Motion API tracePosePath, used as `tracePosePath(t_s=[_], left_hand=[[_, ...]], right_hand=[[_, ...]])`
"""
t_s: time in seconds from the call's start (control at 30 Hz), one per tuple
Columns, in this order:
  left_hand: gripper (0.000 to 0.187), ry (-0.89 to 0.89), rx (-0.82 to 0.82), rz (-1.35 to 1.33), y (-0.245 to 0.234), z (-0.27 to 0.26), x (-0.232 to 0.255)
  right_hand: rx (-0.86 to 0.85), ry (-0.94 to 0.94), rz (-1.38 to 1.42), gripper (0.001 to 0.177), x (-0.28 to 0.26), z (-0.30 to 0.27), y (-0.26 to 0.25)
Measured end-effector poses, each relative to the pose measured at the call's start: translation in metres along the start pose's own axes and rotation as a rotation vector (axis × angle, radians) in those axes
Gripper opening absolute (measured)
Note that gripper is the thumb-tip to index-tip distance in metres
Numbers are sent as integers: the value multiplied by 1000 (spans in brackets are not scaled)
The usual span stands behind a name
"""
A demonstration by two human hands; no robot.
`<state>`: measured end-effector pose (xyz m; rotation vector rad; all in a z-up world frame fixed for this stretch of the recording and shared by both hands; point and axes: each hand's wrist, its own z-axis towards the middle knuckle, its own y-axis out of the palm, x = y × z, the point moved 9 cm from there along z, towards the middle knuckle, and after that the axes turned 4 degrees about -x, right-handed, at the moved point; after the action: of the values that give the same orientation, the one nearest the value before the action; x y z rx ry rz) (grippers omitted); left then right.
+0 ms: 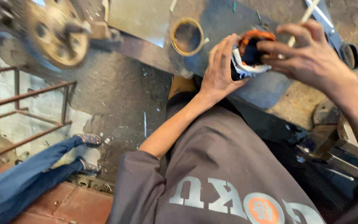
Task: The person strips and twists wires on a stator, then wraps the connections with white tape. The person uses scissors to cut the tape and secures the wires to the component.
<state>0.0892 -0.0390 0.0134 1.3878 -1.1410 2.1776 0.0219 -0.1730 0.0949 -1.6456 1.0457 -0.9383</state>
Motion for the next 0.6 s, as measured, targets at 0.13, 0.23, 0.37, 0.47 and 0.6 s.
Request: tracePosePath(t_s=[0.13,0.23,0.37,0.47,0.6], left_hand=[[126,116,-272,-173,-13,39,-10],[121,225,-377,-79,-32,55,4],[89,119,-198,304,-93,32,-2],[49,129,-240,504,-109,34,-21],[26,337,-455,254,-117,37,-6]], right_hand=[[-10,162,188,42,-6,0,10],[-48,298,200,43,-13,5,1],[204,437,502,58,-19,14,-53],[283,580,874,48,-31,39,-52],[375,708,1273,66,-53,73,-26]])
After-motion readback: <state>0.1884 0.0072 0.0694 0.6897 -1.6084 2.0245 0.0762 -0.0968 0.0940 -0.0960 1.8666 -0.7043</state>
